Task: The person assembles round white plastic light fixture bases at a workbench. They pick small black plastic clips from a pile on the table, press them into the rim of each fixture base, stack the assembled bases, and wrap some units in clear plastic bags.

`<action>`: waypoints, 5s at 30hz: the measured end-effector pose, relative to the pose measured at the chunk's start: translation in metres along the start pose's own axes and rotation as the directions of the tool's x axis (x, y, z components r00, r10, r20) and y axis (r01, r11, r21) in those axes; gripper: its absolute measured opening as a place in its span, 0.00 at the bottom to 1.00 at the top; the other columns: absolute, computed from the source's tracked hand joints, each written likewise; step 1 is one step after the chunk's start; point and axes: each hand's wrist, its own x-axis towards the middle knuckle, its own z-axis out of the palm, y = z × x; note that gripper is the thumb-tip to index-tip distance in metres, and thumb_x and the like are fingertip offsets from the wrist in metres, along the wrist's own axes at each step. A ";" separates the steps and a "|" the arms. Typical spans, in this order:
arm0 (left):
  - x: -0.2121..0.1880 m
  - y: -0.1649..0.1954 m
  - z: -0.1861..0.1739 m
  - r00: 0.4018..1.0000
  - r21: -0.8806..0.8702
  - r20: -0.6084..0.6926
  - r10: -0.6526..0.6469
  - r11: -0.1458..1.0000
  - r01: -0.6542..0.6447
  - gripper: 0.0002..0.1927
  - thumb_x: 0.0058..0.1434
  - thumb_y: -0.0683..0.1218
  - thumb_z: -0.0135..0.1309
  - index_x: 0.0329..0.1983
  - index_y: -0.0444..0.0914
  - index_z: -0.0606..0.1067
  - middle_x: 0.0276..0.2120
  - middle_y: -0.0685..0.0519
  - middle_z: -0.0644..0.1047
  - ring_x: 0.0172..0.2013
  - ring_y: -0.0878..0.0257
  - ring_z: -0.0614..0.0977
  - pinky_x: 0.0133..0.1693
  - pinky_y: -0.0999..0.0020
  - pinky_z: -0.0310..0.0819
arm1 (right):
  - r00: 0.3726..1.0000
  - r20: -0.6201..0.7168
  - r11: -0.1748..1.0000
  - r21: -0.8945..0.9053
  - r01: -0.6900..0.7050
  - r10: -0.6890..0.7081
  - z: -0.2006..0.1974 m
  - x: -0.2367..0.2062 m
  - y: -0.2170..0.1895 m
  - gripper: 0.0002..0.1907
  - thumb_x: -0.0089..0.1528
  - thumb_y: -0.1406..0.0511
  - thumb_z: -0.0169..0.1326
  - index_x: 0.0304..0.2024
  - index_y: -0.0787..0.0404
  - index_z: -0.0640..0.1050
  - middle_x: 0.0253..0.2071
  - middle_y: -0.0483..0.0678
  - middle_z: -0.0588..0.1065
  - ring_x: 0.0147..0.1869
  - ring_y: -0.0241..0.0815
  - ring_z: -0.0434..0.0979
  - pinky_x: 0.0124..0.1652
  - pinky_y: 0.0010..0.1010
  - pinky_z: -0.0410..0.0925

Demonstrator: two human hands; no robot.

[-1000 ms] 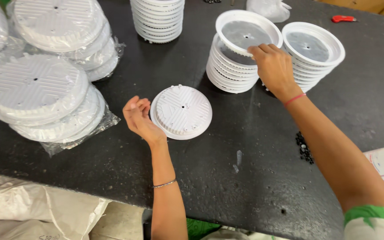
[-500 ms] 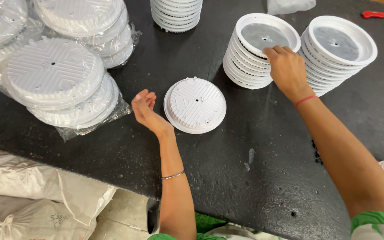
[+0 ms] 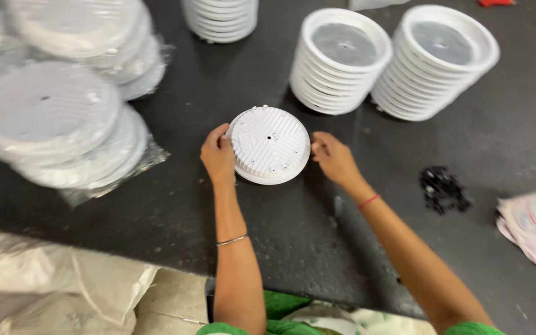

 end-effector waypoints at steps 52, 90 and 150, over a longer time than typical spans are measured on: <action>-0.081 0.056 0.069 0.373 0.037 0.919 -0.129 0.969 0.244 0.24 0.63 0.47 0.57 0.62 0.34 0.73 0.52 0.50 0.79 0.45 0.64 0.83 0.47 0.66 0.81 | 0.974 -0.011 0.838 -0.511 0.189 -0.226 -0.102 -0.133 -0.043 0.07 0.59 0.71 0.62 0.41 0.62 0.83 0.40 0.48 0.80 0.39 0.43 0.83 0.39 0.30 0.74; -0.078 0.053 0.065 0.383 0.033 0.918 -0.106 0.981 0.192 0.26 0.62 0.49 0.59 0.63 0.36 0.73 0.52 0.51 0.79 0.44 0.64 0.83 0.46 0.66 0.81 | 0.975 0.177 0.820 -0.531 0.213 -0.138 -0.114 -0.121 -0.052 0.10 0.58 0.68 0.62 0.43 0.59 0.85 0.40 0.48 0.80 0.36 0.45 0.82 0.38 0.35 0.74; -0.090 0.059 0.063 0.489 0.061 0.871 0.043 0.979 -0.195 0.17 0.65 0.57 0.60 0.33 0.39 0.86 0.43 0.50 0.78 0.41 0.59 0.77 0.46 0.63 0.75 | 0.988 -0.069 0.787 -0.613 0.069 -0.140 -0.150 -0.129 -0.007 0.36 0.59 0.58 0.65 0.66 0.62 0.68 0.61 0.57 0.72 0.58 0.54 0.75 0.55 0.41 0.69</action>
